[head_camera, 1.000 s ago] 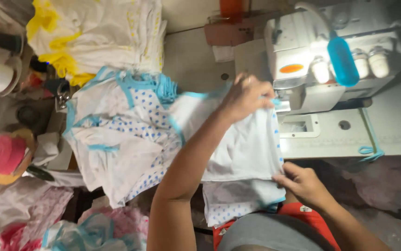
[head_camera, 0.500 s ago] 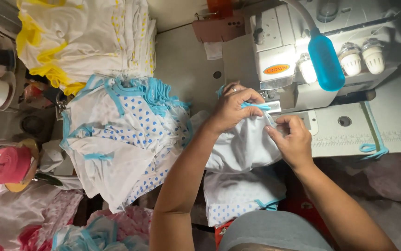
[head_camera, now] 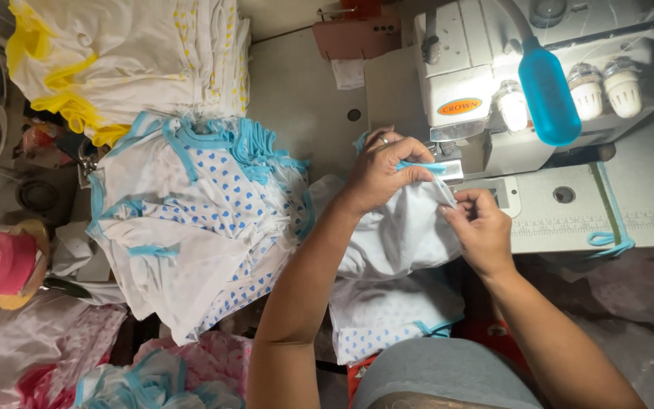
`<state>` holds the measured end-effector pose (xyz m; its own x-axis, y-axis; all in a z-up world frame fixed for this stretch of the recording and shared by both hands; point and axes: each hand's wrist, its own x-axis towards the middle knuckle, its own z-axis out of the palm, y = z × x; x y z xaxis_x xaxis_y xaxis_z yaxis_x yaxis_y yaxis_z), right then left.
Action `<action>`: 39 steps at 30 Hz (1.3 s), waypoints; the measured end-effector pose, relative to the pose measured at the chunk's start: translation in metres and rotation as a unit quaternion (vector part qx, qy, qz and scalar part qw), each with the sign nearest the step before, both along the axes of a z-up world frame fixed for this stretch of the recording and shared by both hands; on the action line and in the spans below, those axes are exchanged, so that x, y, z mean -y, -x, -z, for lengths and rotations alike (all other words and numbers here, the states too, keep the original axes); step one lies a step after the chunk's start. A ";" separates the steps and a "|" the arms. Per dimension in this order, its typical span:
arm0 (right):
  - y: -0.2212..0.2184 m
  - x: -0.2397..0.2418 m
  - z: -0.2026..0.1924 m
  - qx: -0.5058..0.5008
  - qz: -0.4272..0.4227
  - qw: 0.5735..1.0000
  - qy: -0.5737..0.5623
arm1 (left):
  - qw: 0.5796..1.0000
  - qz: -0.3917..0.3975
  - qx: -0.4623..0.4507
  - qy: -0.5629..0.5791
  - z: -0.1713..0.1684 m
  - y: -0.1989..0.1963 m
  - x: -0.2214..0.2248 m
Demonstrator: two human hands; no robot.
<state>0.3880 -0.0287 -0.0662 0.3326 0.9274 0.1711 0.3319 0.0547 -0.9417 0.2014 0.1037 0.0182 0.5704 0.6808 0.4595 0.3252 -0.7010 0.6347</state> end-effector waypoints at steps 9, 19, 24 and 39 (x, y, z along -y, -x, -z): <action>-0.008 0.007 0.033 -0.186 -0.109 0.973 0.082 | 0.977 -0.104 -0.108 -0.154 0.009 -0.011 0.008; -0.018 0.026 0.053 -0.286 -0.134 0.937 0.148 | 0.971 -0.118 -0.034 -0.207 0.019 -0.013 0.032; -0.022 0.027 0.067 -0.298 -0.136 0.932 0.156 | 0.981 -0.111 -0.026 -0.155 0.018 -0.023 0.022; -0.009 0.003 0.003 -0.273 -0.069 0.958 0.063 | 0.980 -0.149 -0.027 -0.126 0.010 -0.027 -0.017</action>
<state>0.3969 -0.0322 -0.0693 0.2142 0.9707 -0.1090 -0.2141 -0.0622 -0.9748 0.2283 0.1208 0.0079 0.3921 0.6890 0.6095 0.5669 -0.7028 0.4298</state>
